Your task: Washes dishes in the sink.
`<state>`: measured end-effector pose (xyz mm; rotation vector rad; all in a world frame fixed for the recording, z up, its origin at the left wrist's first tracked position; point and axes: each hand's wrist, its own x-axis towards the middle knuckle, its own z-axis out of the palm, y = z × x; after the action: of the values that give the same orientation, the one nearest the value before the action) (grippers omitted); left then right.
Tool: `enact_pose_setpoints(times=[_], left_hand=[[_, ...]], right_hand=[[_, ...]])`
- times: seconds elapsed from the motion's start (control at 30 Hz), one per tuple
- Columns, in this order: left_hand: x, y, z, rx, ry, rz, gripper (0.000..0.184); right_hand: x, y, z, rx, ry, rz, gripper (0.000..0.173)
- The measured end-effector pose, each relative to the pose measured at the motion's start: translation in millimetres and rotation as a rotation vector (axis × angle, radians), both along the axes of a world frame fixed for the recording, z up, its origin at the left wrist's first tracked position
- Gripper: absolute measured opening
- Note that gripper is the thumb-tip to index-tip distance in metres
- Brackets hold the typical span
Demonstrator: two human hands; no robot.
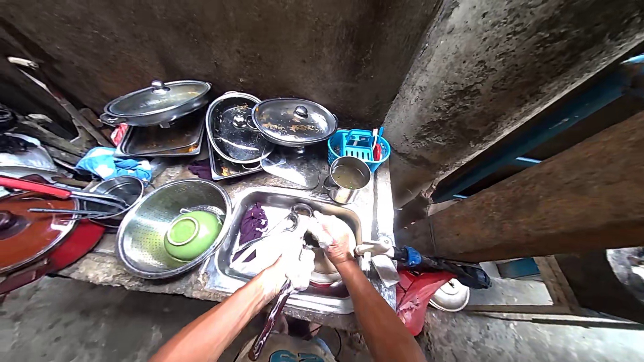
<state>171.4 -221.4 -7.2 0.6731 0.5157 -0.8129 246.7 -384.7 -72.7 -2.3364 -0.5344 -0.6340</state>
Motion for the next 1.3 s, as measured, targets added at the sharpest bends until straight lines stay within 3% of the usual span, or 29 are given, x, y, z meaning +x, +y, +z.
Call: enact_pose_setpoints(times=[0.07, 0.13, 0.2, 0.23, 0.3, 0.33, 0.4, 0.5, 0.6, 0.7, 0.77, 0.8, 0.93, 1.0, 1.17, 1.3], left_hand=[[-3, 0, 5, -0.015, -0.002, 0.012, 0.061], [1, -6, 5, 0.012, -0.033, 0.041, 0.062], [7, -17, 3, 0.086, -0.034, 0.086, 0.061], [12, -21, -2, 0.191, -0.06, 0.099, 0.056], [24, -32, -16, 0.52, -0.218, 0.1, 0.038], [29, -38, -24, 0.692, -0.324, 0.1, 0.027], [36, -51, -40, 0.922, -0.469, 0.166, 0.029], [34, -69, -51, 1.193, -0.569, 0.207, 0.036], [26, -74, -65, 1.401, -0.797, 0.111, 0.038], [26, -66, -66, 1.372, -0.994, -0.124, 0.039], [28, -51, -60, 1.35, -1.009, -0.266, 0.037], [29, -38, -58, 1.375, -0.935, -0.351, 0.038], [53, 18, -88, 1.594, -0.715, -0.617, 0.054], [62, 35, -105, 1.643, -0.702, -0.746, 0.054], [69, 41, -113, 1.649, -0.713, -0.838, 0.045], [58, 42, -111, 1.514, -0.713, -0.567, 0.042]], right_hand=[[-15, 4, 0, 0.156, 0.276, -0.123, 0.034], [-28, 21, 9, 0.544, 0.624, -0.255, 0.048], [-37, 39, 12, 0.965, 0.838, -0.347, 0.047], [-42, 44, 15, 1.095, 0.924, -0.353, 0.048], [-53, 48, 18, 1.156, 0.979, -0.333, 0.048], [-57, 48, 17, 1.099, 0.917, -0.329, 0.04], [-61, 43, 18, 0.913, 0.759, -0.307, 0.027], [-75, 27, 19, 0.746, 0.704, -0.215, 0.035], [-77, 13, 27, 0.834, 0.807, -0.198, 0.041], [-70, -3, 19, 1.011, 0.981, -0.289, 0.043], [-63, -12, 5, 1.0, 1.004, -0.354, 0.028], [-60, -16, 0, 0.859, 1.002, -0.38, 0.028], [-55, -24, 16, -0.087, 1.113, -0.389, 0.053], [-50, -19, 14, -0.316, 1.136, -0.396, 0.058], [-55, -17, -8, -0.317, 0.999, -0.406, 0.06], [-60, -14, 4, -0.23, 0.96, -0.368, 0.057]])
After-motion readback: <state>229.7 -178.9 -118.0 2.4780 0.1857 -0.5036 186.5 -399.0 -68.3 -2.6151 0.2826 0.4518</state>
